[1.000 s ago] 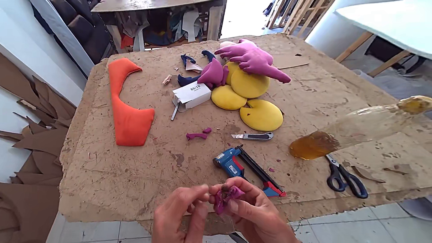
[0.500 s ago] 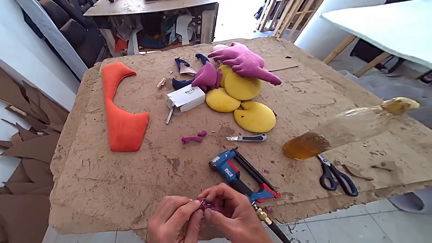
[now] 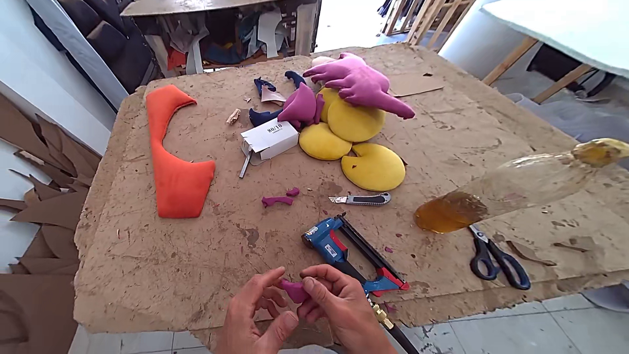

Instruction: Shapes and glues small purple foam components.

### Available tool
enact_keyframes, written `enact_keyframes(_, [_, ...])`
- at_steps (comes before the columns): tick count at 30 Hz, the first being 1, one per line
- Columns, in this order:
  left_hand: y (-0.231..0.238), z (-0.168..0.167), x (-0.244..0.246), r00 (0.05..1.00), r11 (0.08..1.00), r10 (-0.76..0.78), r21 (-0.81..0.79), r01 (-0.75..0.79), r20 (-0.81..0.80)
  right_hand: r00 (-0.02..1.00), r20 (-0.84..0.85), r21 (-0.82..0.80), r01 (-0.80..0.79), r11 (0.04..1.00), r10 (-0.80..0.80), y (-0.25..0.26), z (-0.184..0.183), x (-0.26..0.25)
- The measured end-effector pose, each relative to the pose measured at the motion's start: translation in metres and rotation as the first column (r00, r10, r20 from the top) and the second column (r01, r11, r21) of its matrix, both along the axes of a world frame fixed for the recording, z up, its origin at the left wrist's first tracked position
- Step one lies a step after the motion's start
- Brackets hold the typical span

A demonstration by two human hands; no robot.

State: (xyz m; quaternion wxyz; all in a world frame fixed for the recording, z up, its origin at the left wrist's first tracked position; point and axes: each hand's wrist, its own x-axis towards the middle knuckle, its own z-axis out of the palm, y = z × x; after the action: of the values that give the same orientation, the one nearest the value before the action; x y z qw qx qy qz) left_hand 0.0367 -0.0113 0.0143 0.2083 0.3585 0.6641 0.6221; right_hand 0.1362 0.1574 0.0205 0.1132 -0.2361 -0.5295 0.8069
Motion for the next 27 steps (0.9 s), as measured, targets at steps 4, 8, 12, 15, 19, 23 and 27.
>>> enact_keyframes(4, [0.015, -0.002, 0.006, 0.998, 0.999, 0.035, 0.04, -0.037, 0.058, 1.0, -0.021, -0.017, -0.002, 1.0, 0.002, 0.003, -0.001, 0.0])
enact_keyframes(8, [0.023, -0.005, 0.01, 0.984, 0.996, 0.024, 0.081, -0.039, 0.175, 0.985, -0.147, 0.011, -0.089, 0.996, 0.09, 0.019, -0.011, 0.008])
enact_keyframes(12, [0.027, -0.013, 0.012, 0.972, 0.998, 0.005, 0.057, -0.019, 0.236, 0.943, -0.174, 0.336, -0.215, 0.917, 0.285, 0.036, -0.023, 0.015])
enact_keyframes(15, [0.029, -0.027, 0.015, 0.964, 0.999, -0.022, 0.046, 0.01, 0.264, 0.93, -0.072, 0.526, -0.271, 0.806, 0.36, 0.049, -0.033, 0.017])
enact_keyframes(19, [0.037, -0.033, 0.017, 0.96, 1.0, -0.011, 0.001, 0.012, 0.278, 0.928, -0.021, 0.724, -0.243, 0.645, 0.372, 0.067, -0.044, 0.022])
enact_keyframes(23, [0.045, -0.044, 0.006, 0.994, 0.997, -0.042, -0.053, 0.048, 0.104, 0.971, 0.01, 0.866, -0.127, 0.483, 0.237, 0.055, -0.049, 0.017])
enact_keyframes(27, [0.045, -0.05, -0.019, 0.976, 0.987, -0.148, -0.039, 0.156, 0.159, 0.987, 0.024, 0.911, -0.086, 0.403, 0.157, 0.045, -0.05, 0.003])
